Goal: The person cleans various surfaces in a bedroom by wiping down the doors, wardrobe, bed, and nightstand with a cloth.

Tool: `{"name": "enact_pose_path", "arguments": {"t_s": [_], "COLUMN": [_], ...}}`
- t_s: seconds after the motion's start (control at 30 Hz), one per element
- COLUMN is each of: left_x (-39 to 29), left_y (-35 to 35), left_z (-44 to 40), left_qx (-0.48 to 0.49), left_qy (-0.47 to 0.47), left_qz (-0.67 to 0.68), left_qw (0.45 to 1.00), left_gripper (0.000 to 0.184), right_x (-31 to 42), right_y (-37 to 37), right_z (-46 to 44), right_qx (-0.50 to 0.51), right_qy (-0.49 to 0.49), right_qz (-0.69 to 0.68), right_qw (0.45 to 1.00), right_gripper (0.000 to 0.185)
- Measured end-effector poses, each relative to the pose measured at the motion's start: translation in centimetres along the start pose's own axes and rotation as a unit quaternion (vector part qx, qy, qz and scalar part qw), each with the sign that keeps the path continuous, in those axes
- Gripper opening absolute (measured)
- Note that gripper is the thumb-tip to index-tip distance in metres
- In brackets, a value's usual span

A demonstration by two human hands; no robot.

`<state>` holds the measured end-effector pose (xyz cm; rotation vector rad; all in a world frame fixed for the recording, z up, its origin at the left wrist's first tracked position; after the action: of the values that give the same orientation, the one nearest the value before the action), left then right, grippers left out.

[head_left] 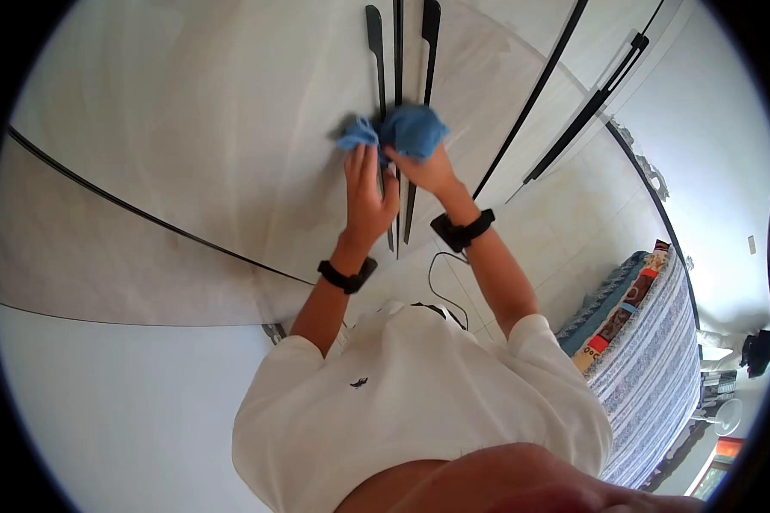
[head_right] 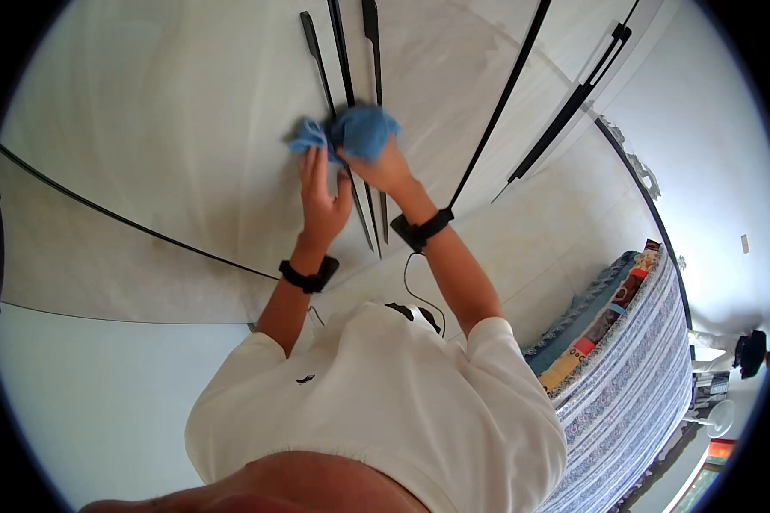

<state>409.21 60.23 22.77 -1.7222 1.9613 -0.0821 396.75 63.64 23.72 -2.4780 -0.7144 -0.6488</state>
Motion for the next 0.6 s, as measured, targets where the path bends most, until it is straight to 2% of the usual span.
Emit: {"name": "enact_pose_path", "arguments": {"t_s": [0.07, 0.13, 0.2, 0.23, 0.33, 0.4, 0.47, 0.53, 0.6], "left_x": [-1.1, -2.0, -2.6, -3.1, -2.7, -1.5, -0.7, 1.2, 1.2], "left_y": [-0.9, -1.6, -1.7, -3.7, -2.8, -1.4, -0.2, 1.6, 1.8], "left_z": [-4.5, -7.8, -10.0, -8.8, -6.5, -3.7, -0.1, 3.5, 6.5], "left_qx": [-0.007, -0.016, -0.013, -0.015, -0.008, -0.002, 0.0, 0.046, 0.064], "left_qy": [0.025, 0.055, 0.067, 0.06, 0.02, 0.004, -0.02, -0.124, -0.098], "left_qz": [0.025, 0.046, 0.024, 0.008, -0.007, -0.008, -0.008, 0.025, -0.142], "left_qw": [0.999, 0.997, 0.997, 0.998, 1.0, 1.0, 1.0, 0.991, 0.983], "left_gripper": [0.062, 0.064, 0.067, 0.066, 0.066, 0.066, 0.065, 0.069, 0.071], "right_x": [3.0, 3.8, 4.3, 6.9, 7.0, 5.5, 2.5, -0.7, -0.6], "right_y": [-1.8, -2.8, -2.9, -2.0, -1.9, -1.0, 0.6, 2.3, 3.1], "right_z": [-4.0, -7.0, -8.3, -7.7, -5.6, -3.1, 0.6, 3.4, 5.8], "right_qx": [-0.008, -0.009, -0.005, 0.002, -0.032, -0.041, -0.011, 0.08, 0.064], "right_qy": [-0.007, 0.043, 0.011, -0.014, -0.066, -0.068, -0.082, 0.064, -0.025], "right_qz": [-0.04, -0.078, -0.076, -0.072, -0.031, -0.047, 0.012, -0.044, 0.058], "right_qw": [0.999, 0.996, 0.997, 0.997, 0.997, 0.996, 0.997, 0.994, 0.996], "right_gripper": [0.019, 0.016, 0.015, 0.014, 0.013, 0.014, 0.017, 0.018, 0.015]}}
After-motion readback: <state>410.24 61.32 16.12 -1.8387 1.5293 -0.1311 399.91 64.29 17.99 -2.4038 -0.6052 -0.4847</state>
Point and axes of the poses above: each hand's wrist, its own z-axis away from the middle knuckle, its own y-axis out of the palm, x = y × z, the point moved 8 cm from there along -z, towards the middle knuckle, and after that the axes turned 3 degrees about y, right-handed, at the moved point
